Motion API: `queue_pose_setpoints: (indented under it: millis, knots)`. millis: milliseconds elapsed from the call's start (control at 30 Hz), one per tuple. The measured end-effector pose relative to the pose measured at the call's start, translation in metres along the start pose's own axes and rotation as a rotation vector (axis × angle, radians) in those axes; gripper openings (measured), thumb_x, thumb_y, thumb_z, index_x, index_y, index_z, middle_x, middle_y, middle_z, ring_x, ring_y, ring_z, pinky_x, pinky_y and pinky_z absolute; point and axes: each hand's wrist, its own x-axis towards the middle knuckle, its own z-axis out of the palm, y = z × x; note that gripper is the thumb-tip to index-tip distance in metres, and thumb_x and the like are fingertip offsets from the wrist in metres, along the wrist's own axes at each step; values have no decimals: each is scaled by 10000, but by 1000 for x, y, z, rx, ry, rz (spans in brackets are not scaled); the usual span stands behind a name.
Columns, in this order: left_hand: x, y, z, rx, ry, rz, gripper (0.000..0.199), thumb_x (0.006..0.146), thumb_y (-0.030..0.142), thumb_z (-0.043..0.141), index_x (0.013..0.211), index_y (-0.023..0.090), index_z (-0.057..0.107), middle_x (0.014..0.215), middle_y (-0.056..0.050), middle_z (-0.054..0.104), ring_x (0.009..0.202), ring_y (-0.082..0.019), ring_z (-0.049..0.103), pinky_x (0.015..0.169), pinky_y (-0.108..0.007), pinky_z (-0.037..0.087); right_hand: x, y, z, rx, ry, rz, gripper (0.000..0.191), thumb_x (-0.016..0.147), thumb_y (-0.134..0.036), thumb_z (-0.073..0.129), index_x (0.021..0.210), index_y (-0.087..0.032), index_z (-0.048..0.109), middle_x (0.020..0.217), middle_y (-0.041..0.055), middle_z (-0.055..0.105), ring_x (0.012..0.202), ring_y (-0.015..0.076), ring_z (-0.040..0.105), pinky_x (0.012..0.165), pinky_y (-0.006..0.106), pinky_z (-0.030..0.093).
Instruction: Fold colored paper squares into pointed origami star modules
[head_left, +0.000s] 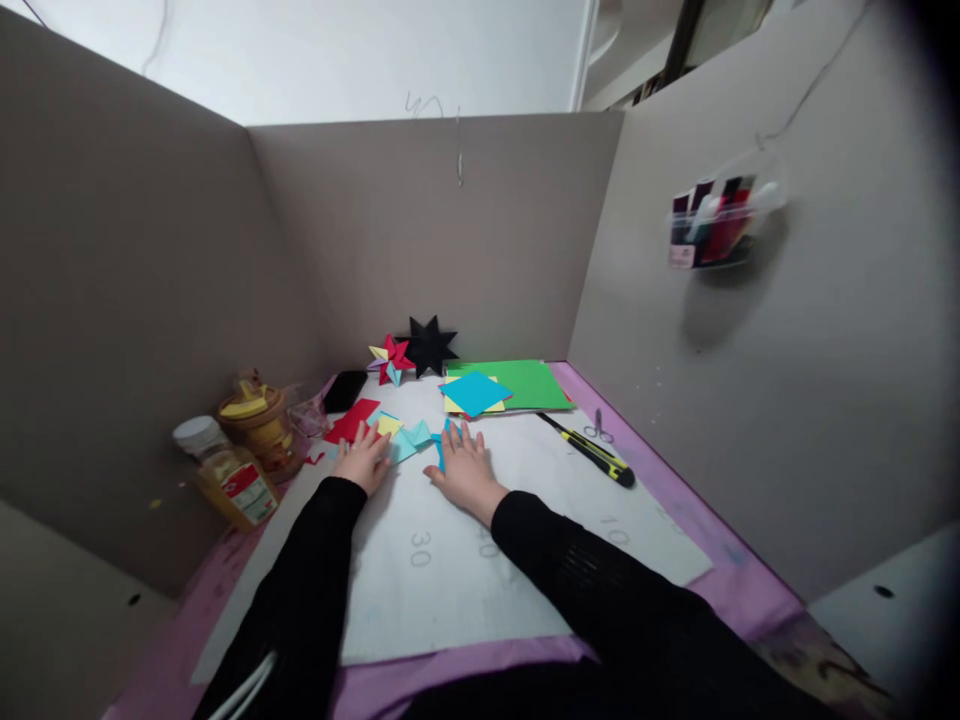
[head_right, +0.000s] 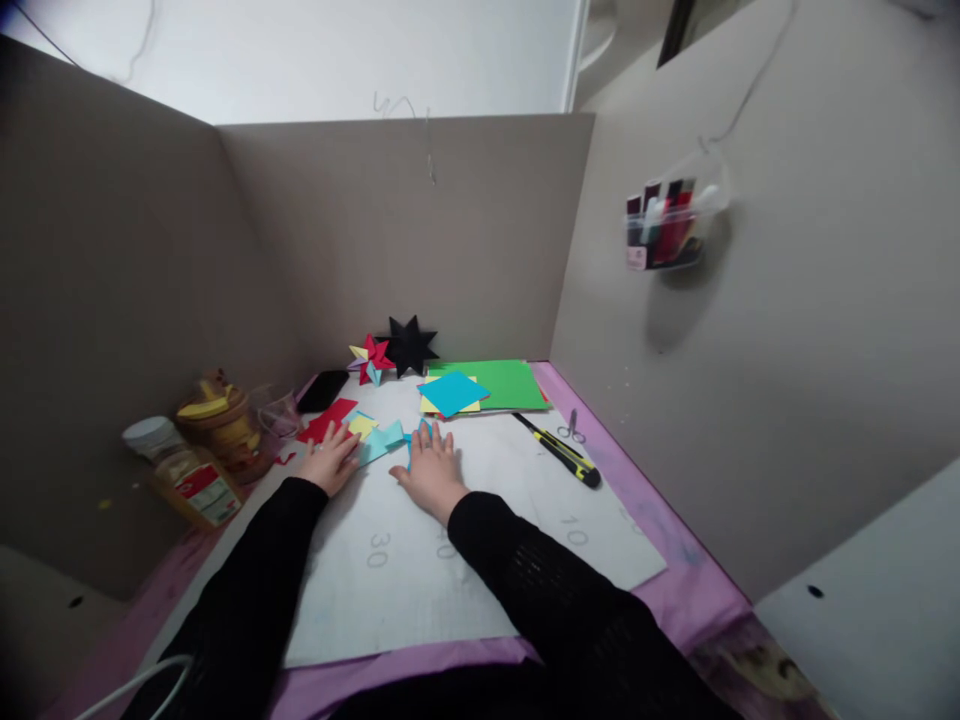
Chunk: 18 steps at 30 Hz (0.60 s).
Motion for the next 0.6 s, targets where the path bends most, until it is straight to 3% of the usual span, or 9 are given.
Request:
queue_pose_setpoints:
  millis: [100, 233, 467, 600]
  knots:
    - [-7, 21, -5, 45, -152, 121, 527, 842, 326, 431, 1351, 190, 394, 1473, -107, 272, 1374, -324, 113, 1053, -606, 131, 6, -19, -1, -7, 28, -112, 726, 869, -593, 272, 1398, -95, 295, 1457, 160, 276, 1377, 319, 61, 1071, 534, -25]
    - [-14, 36, -6, 42, -303, 101, 549, 830, 401, 433, 1330, 175, 423, 1444, -117, 329, 1369, -302, 158, 1069, -565, 155, 18, -38, 3, -21, -51, -155, 660, 907, -539, 180, 1320, -85, 427, 1353, 181, 442, 1358, 321, 157, 1053, 577, -56]
    - [-13, 39, 1, 22, -274, 40, 543, 800, 427, 486, 1294, 204, 454, 1418, -140, 371, 1316, -312, 304, 1043, -584, 168, 14, -28, -4, 11, -40, -278, 609, 907, -522, 241, 1396, -163, 300, 1471, 92, 272, 1384, 282, 55, 1072, 561, 11]
    - [-12, 43, -1, 16, -229, 31, 489, 795, 463, 504, 1206, 199, 526, 1397, -142, 408, 1295, -333, 330, 1017, -591, 212, 0, -13, -7, 20, 9, -110, 718, 879, -528, 334, 1416, -66, 218, 1489, 172, 169, 1379, 304, 68, 1082, 501, 92]
